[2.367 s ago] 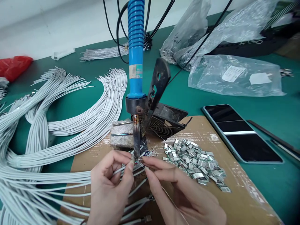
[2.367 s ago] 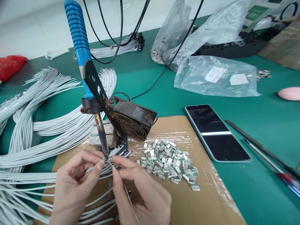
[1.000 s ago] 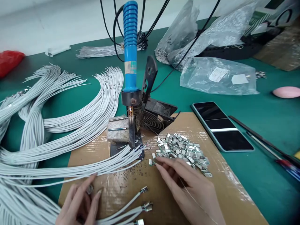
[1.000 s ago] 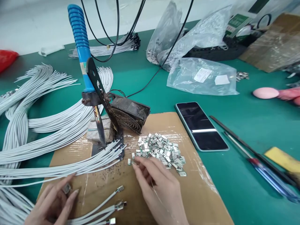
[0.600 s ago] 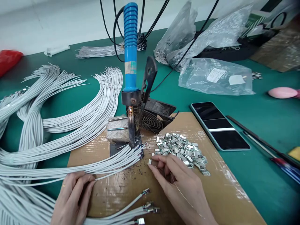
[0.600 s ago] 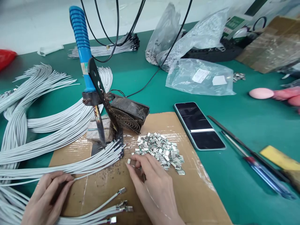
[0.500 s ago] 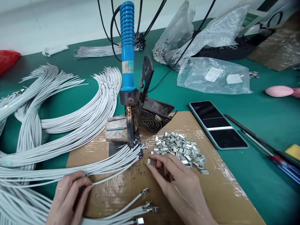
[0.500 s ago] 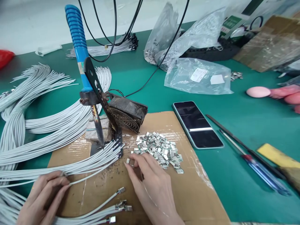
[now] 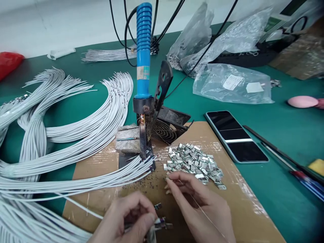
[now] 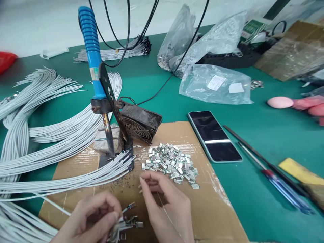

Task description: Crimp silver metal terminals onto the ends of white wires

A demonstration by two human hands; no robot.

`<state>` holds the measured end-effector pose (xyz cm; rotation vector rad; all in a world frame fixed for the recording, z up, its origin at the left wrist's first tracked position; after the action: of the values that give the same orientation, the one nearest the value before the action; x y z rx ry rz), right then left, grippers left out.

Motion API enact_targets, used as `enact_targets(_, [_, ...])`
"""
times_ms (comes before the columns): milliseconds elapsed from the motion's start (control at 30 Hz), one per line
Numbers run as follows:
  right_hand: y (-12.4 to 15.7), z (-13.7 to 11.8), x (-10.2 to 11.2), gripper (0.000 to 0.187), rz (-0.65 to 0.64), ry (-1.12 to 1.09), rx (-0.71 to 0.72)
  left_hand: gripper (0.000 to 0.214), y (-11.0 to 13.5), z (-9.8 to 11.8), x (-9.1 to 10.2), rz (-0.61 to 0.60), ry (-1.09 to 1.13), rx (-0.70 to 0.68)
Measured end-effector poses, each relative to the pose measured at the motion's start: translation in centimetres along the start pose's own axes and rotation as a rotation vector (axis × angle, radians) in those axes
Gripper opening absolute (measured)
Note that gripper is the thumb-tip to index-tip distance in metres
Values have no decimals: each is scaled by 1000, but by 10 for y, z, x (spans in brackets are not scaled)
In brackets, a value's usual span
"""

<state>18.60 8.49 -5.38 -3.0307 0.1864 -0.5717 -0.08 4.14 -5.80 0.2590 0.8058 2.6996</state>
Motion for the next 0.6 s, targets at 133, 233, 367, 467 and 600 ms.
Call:
enact_targets(133, [9, 2, -8, 17, -1, -328, -309, 63, -17, 0, 1, 9, 147, 81])
enact_targets(233, [13, -2, -20, 19, -50, -479, -433, 59, -18, -3, 4, 10, 213, 91])
enact_targets(367, [12, -12, -33, 15, -187, -550, -357, 53, -16, -3, 6, 24, 299, 87])
enact_targets(467, [13, -16, -36, 11, -220, -562, -286, 51, -15, -1, 7, 46, 337, 109])
enact_targets(600, [15, -18, -36, 14, -206, -578, -272, 53, -14, 1, 8, 92, 390, 124])
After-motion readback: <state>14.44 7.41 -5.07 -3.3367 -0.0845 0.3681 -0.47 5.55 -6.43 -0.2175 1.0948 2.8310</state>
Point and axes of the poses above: each hand's wrist, its own y-axis away from the middle knuckle, its own x-axis out of the back of the hand, z = x × y, the point moved 8 cm from there along -y, towards the middle knuckle, and after that the axes turned 8 degrees about -y, right-handed, at the moved point
